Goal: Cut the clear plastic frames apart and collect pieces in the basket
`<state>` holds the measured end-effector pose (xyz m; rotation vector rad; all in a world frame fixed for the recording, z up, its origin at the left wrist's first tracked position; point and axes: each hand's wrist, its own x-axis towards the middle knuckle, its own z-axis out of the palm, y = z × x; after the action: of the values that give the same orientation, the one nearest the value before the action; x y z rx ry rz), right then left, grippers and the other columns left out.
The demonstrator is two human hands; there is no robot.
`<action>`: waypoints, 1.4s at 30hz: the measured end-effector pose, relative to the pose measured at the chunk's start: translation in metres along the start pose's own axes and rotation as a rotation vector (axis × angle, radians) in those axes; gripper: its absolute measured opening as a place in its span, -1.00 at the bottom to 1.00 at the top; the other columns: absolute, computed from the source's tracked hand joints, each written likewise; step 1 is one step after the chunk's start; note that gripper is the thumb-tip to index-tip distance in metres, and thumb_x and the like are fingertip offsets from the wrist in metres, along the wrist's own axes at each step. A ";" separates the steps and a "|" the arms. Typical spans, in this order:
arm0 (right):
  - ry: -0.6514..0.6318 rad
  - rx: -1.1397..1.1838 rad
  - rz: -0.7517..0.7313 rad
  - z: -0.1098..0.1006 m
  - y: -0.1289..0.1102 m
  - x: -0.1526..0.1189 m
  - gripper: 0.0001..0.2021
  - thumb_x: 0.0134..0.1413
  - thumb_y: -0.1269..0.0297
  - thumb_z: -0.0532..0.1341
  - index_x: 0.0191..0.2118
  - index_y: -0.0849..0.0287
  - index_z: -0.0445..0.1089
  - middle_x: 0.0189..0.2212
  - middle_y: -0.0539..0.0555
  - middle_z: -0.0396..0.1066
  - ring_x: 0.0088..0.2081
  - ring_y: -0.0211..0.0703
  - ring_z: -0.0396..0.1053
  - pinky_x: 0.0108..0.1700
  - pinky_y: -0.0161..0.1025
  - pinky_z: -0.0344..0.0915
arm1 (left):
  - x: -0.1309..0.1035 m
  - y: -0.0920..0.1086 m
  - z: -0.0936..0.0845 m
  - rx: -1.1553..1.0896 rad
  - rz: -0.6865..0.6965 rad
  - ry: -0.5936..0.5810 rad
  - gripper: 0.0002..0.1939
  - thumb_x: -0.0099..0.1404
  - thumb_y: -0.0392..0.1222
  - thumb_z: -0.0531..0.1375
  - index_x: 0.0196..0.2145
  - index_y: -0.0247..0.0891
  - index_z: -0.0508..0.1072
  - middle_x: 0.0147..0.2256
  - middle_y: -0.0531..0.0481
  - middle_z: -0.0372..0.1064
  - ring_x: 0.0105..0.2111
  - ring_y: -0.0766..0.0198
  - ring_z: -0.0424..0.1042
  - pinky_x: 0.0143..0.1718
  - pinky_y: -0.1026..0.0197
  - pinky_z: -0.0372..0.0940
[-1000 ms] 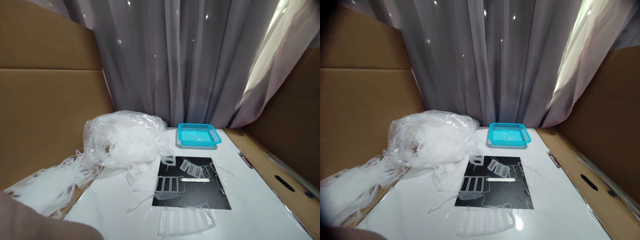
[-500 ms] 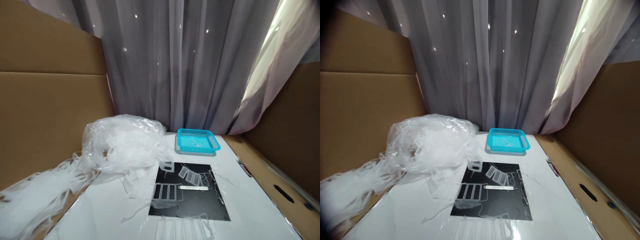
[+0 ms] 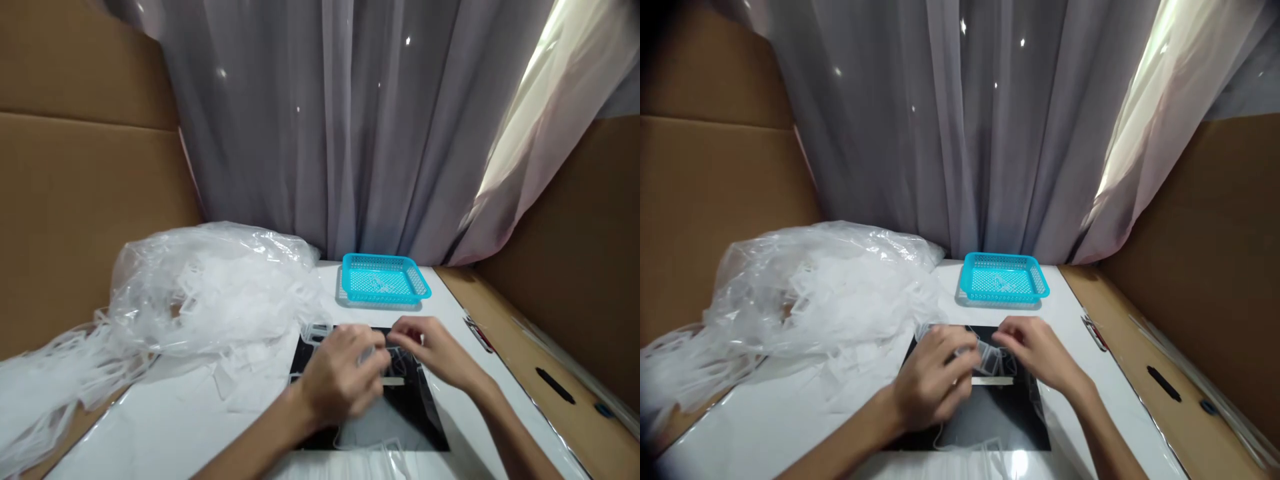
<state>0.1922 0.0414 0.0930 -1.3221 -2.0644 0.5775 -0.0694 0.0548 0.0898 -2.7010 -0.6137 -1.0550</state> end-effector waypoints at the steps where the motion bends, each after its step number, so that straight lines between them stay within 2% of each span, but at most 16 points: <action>1: -0.104 -0.002 0.038 0.011 0.006 0.000 -0.79 0.44 0.07 0.36 -0.16 0.10 0.61 -0.30 0.01 0.58 -0.28 -0.11 0.52 -0.21 -0.20 0.37 | -0.002 -0.008 0.007 -0.037 -0.064 -0.030 -0.80 0.55 -0.12 0.31 0.01 -0.28 0.55 -0.01 -0.09 0.53 -0.05 0.13 0.56 0.00 0.00 0.54; 3: -0.254 -0.020 0.107 0.032 0.017 -0.001 -0.81 0.28 0.12 0.50 -0.10 0.05 0.60 -0.29 -0.01 0.56 -0.24 -0.07 0.50 -0.19 -0.20 0.29 | -0.006 -0.024 0.017 -0.115 -0.225 -0.094 -0.91 0.56 -0.27 0.22 -0.11 -0.28 0.56 -0.11 -0.05 0.53 -0.09 0.15 0.55 -0.03 0.03 0.49; 4: -0.285 -0.031 0.122 0.041 0.022 -0.003 -0.76 0.22 0.16 0.54 -0.08 0.05 0.58 -0.27 -0.01 0.54 -0.22 -0.06 0.48 -0.18 -0.20 0.26 | -0.009 -0.031 0.020 -0.154 -0.305 -0.122 -0.85 0.55 -0.32 0.17 -0.14 -0.26 0.56 -0.14 -0.04 0.53 -0.11 0.16 0.55 -0.04 0.04 0.47; 8: -0.350 -0.026 0.074 0.055 0.033 -0.011 -0.83 0.28 0.32 0.48 -0.12 0.08 0.50 -0.25 0.00 0.44 -0.19 -0.08 0.41 -0.15 -0.20 0.24 | -0.020 -0.050 0.032 -0.334 -0.541 -0.189 -0.79 0.52 -0.30 0.14 -0.21 -0.20 0.59 -0.24 0.01 0.55 -0.21 0.20 0.54 -0.10 0.09 0.41; 13: -0.352 0.034 0.019 0.052 0.039 -0.010 -0.90 0.44 0.33 0.34 -0.18 0.10 0.43 -0.23 0.03 0.44 -0.17 -0.09 0.39 -0.11 -0.19 0.26 | -0.011 -0.060 0.068 -0.448 -0.871 -0.001 -0.68 0.63 0.00 0.18 -0.22 -0.27 0.48 -0.38 0.10 0.37 -0.43 0.31 0.36 -0.30 0.20 0.34; 16: -0.335 0.056 0.050 0.050 0.046 -0.010 -0.92 0.46 0.29 0.33 -0.17 0.10 0.48 -0.22 0.03 0.51 -0.16 -0.09 0.43 -0.10 -0.19 0.29 | 0.003 -0.057 0.082 -0.556 -0.924 0.030 -0.64 0.60 0.07 0.21 -0.27 -0.26 0.46 -0.44 0.13 0.30 -0.47 0.33 0.30 -0.35 0.23 0.30; 18: -0.306 0.063 0.064 0.047 0.048 -0.011 -0.97 0.44 0.28 0.35 -0.09 0.07 0.55 -0.22 0.04 0.56 -0.16 -0.08 0.47 -0.09 -0.17 0.32 | 0.007 -0.050 0.081 -0.633 -0.916 0.005 -0.69 0.58 -0.01 0.21 -0.30 -0.25 0.46 -0.48 0.16 0.26 -0.50 0.34 0.26 -0.40 0.25 0.23; 21: -0.243 0.148 0.084 0.033 0.048 -0.015 -0.84 0.41 0.19 0.40 0.03 0.02 0.62 -0.20 0.06 0.63 -0.16 -0.06 0.52 -0.10 -0.15 0.38 | 0.002 -0.035 0.066 -0.674 -0.918 -0.020 -0.77 0.51 -0.19 0.07 -0.31 -0.22 0.43 -0.54 0.17 0.19 -0.54 0.33 0.21 -0.45 0.26 0.14; 25: -0.174 0.399 0.163 0.005 0.056 -0.019 -0.79 0.23 0.07 0.52 -0.13 0.05 0.71 -0.27 0.07 0.66 -0.25 -0.06 0.53 -0.17 -0.14 0.42 | -0.014 -0.008 0.047 -0.629 -0.887 -0.092 -0.84 0.48 -0.22 0.04 -0.25 -0.18 0.39 -0.46 0.12 0.32 -0.47 0.28 0.33 -0.40 0.23 0.22; 28: 0.094 0.648 0.203 -0.005 0.073 -0.020 -0.68 -0.03 0.03 0.66 -0.22 0.07 0.72 -0.46 0.00 0.54 -0.41 -0.14 0.41 -0.29 -0.16 0.37 | -0.021 0.017 0.044 -0.563 -0.787 -0.172 -0.83 0.49 -0.25 0.04 -0.20 -0.18 0.43 -0.28 0.01 0.48 -0.26 0.17 0.47 -0.19 0.12 0.37; 30: 0.315 0.773 0.203 -0.003 0.084 -0.019 -0.57 -0.02 -0.18 0.61 -0.18 0.02 0.68 -0.51 -0.06 0.43 -0.45 -0.18 0.34 -0.31 -0.17 0.37 | -0.025 0.031 0.047 -0.523 -0.690 -0.231 -0.78 0.49 -0.24 0.07 -0.08 -0.17 0.52 -0.08 -0.08 0.56 -0.06 0.03 0.51 0.01 -0.05 0.39; 32: 0.421 0.823 0.209 0.006 0.089 -0.017 -0.50 0.07 -0.36 0.49 -0.17 -0.03 0.63 -0.51 -0.07 0.38 -0.41 -0.16 0.36 -0.25 -0.14 0.41 | -0.029 0.042 0.054 -0.414 -0.557 -0.288 -0.67 0.53 -0.22 0.08 0.12 -0.20 0.55 0.16 -0.18 0.54 0.14 -0.11 0.49 0.16 -0.17 0.35; 34: 0.418 0.852 0.237 0.015 0.088 -0.017 -0.51 0.07 -0.34 0.50 -0.25 0.01 0.61 -0.50 -0.03 0.40 -0.37 -0.12 0.42 -0.22 -0.11 0.44 | -0.033 0.048 0.062 -0.206 -0.384 -0.341 -0.58 0.60 -0.16 0.06 0.27 -0.27 0.50 0.31 -0.27 0.46 0.27 -0.16 0.45 0.25 -0.19 0.33; 36: 0.372 0.868 0.273 0.024 0.084 -0.017 -0.54 0.00 -0.24 0.58 -0.33 0.07 0.60 -0.50 0.01 0.46 -0.36 -0.09 0.47 -0.26 -0.12 0.45 | -0.037 0.050 0.070 -0.029 -0.258 -0.371 -0.53 0.65 -0.08 0.02 0.33 -0.29 0.48 0.32 -0.31 0.46 0.31 -0.16 0.46 0.27 -0.16 0.34; 39: 0.360 0.877 0.306 0.034 0.079 -0.018 -0.53 -0.07 -0.18 0.63 -0.33 0.11 0.59 -0.48 0.02 0.52 -0.45 -0.14 0.46 -0.39 -0.17 0.43 | -0.044 0.050 0.078 0.062 -0.212 -0.383 -0.48 0.67 0.04 0.01 0.35 -0.26 0.49 0.33 -0.37 0.45 0.34 -0.19 0.45 0.30 -0.18 0.34; 42: 0.399 0.856 0.321 0.042 0.074 -0.019 -0.59 0.05 -0.10 0.60 -0.26 0.10 0.55 -0.42 0.00 0.56 -0.50 -0.17 0.48 -0.42 -0.19 0.47 | -0.052 0.051 0.081 0.057 -0.191 -0.376 -0.42 0.64 0.06 0.05 0.44 -0.28 0.40 0.43 -0.42 0.31 0.43 -0.22 0.34 0.34 -0.20 0.32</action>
<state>0.2167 0.0527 0.0097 -1.1048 -1.0709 1.0792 -0.0324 0.0182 -0.0054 -2.8528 -0.9628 -0.5514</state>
